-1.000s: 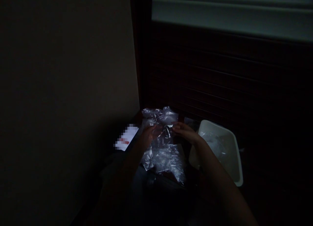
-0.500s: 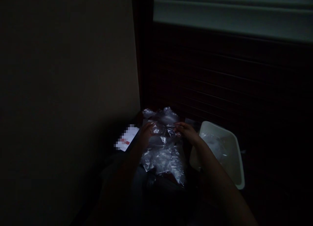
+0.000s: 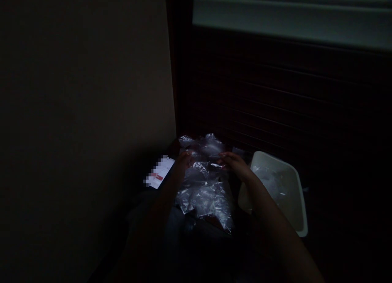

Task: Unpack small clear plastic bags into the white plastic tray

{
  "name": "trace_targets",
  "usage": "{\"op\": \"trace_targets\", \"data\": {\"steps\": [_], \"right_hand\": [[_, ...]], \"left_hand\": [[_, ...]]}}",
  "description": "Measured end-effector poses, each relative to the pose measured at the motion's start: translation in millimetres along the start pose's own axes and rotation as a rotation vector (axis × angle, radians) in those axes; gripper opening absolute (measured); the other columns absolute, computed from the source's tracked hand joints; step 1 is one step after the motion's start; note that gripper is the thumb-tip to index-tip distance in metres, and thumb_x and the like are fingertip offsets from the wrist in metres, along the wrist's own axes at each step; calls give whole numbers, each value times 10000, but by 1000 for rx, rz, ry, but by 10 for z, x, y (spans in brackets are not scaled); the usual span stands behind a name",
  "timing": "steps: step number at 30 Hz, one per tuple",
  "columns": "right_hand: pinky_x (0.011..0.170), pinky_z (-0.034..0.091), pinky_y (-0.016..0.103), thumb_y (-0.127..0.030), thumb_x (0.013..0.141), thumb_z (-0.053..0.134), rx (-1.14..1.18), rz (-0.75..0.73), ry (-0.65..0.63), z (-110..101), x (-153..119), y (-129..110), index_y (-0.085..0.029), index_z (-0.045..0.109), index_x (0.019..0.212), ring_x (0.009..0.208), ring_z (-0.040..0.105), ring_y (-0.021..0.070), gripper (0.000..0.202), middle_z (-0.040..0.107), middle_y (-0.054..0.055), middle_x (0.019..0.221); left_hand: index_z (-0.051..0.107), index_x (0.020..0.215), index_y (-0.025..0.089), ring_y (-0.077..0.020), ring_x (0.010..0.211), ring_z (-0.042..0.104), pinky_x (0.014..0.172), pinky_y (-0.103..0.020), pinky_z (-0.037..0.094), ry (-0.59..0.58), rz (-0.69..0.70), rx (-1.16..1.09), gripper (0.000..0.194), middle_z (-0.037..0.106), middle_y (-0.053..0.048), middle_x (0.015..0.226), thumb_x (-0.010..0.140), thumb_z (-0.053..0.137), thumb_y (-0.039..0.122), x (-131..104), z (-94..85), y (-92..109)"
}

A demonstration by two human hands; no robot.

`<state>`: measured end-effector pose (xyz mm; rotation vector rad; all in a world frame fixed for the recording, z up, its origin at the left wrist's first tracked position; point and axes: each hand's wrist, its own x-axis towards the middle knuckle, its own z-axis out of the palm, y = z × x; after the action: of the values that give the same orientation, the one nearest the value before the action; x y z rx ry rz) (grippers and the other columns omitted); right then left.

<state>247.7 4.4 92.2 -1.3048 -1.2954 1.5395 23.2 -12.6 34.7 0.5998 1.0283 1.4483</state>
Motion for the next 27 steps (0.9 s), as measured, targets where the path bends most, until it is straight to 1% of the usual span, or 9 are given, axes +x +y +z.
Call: {"op": "trace_targets", "data": {"steps": [3, 8, 11, 14, 20, 24, 27], "right_hand": [[537, 486, 244, -309, 695, 631, 19, 0, 1, -8, -1, 5, -212, 618, 900, 575, 595, 119, 227, 691, 17, 744], [564, 487, 259, -293, 699, 626, 55, 3, 11, -28, 11, 34, -200, 631, 895, 597, 606, 131, 217, 697, 28, 769], [582, 485, 266, -292, 697, 627, 82, 14, 32, -38, 14, 39, -198, 642, 883, 611, 608, 133, 208, 699, 29, 789], [594, 485, 273, -295, 692, 627, 117, 31, 26, -50, 16, 34, -205, 646, 873, 631, 614, 140, 203, 699, 29, 811], [605, 484, 279, -238, 685, 605, 188, 70, -8, -35, 3, -19, -204, 654, 810, 619, 616, 145, 139, 698, 25, 764], [630, 487, 288, -200, 685, 587, 203, 93, -11, -4, -19, -54, -193, 643, 743, 612, 616, 144, 81, 694, 21, 733], [638, 485, 281, -184, 680, 584, 219, 100, -38, 2, -23, -60, -188, 635, 714, 612, 623, 144, 61, 692, 21, 707]], "left_hand": [[637, 861, 182, -124, 604, 562, 557, -236, 438, -9, 53, 67, 268, 582, 6, 649, 635, 681, 318, 23, -26, -21], [606, 857, 163, -124, 570, 535, 552, -260, 423, -34, 59, 119, 243, 580, 7, 631, 676, 654, 317, 19, -22, -16], [588, 860, 147, -140, 604, 543, 579, -277, 415, -38, 36, 92, 194, 587, -8, 649, 711, 634, 263, -15, 2, 15], [570, 830, 146, -161, 628, 545, 601, -293, 413, -45, 7, 57, 169, 585, -16, 641, 713, 650, 238, -44, 18, 40], [588, 827, 163, -125, 579, 518, 560, -257, 413, -100, 16, -4, 173, 557, 6, 620, 692, 653, 250, -45, 25, 39], [587, 751, 182, -105, 604, 538, 566, -227, 422, -72, -19, -47, 105, 562, 16, 667, 664, 633, 219, -55, 40, 51], [590, 698, 181, -122, 685, 570, 625, -236, 448, -59, -34, -59, 60, 589, -3, 728, 649, 621, 193, -82, 53, 77]]}}
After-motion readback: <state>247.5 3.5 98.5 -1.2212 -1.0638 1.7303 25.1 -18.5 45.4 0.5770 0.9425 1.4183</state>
